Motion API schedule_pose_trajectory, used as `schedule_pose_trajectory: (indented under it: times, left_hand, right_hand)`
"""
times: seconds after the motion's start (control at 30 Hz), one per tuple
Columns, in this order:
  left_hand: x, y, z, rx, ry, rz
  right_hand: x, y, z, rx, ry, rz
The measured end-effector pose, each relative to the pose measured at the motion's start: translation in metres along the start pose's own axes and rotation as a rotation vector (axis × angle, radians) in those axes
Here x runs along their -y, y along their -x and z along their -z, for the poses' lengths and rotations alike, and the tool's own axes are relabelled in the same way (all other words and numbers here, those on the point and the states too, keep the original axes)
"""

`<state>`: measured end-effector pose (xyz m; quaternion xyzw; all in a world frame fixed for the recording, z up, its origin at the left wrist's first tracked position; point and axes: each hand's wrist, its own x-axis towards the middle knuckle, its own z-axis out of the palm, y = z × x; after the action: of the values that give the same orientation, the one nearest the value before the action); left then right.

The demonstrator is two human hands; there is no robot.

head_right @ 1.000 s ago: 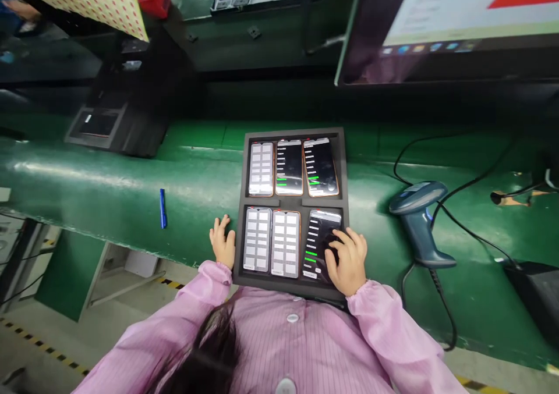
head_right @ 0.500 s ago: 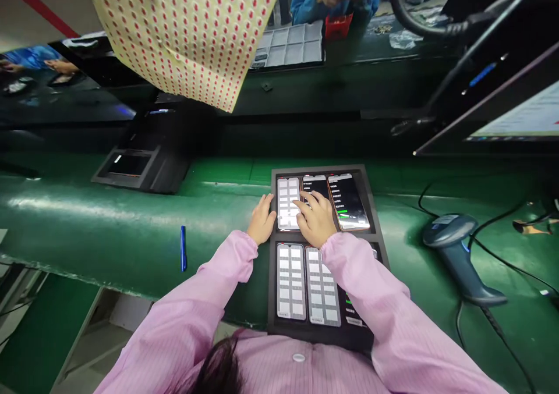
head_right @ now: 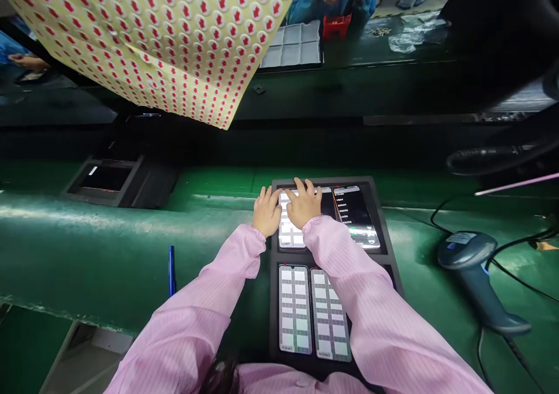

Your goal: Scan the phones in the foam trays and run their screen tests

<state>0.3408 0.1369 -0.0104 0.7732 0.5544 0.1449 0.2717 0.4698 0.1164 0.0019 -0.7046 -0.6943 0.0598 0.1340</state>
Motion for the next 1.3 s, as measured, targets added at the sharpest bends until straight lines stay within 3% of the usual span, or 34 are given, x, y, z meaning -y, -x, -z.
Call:
schedule_pose_trajectory:
  times: [0.17,0.43,0.77,1.3]
  left_hand:
    - [-0.006,0.002,0.000,0.006,-0.143,-0.038]
    - [-0.013,-0.001,-0.006,-0.061,-0.279,-0.058]
    - [-0.014,0.010,-0.003,-0.163,-0.407,-0.003]
    - [-0.011,0.076,0.001,-0.068,-0.390,-0.109]
  right_hand:
    - [-0.006,0.006,0.004,0.022,0.046,-0.133]
    - [-0.004,0.005,0.004,0.132,0.048,-0.112]
    - [-0.019,0.016,0.006,0.066,0.072,-0.146]
    - [-0.013,0.082,0.015,0.055,0.079,-0.034]
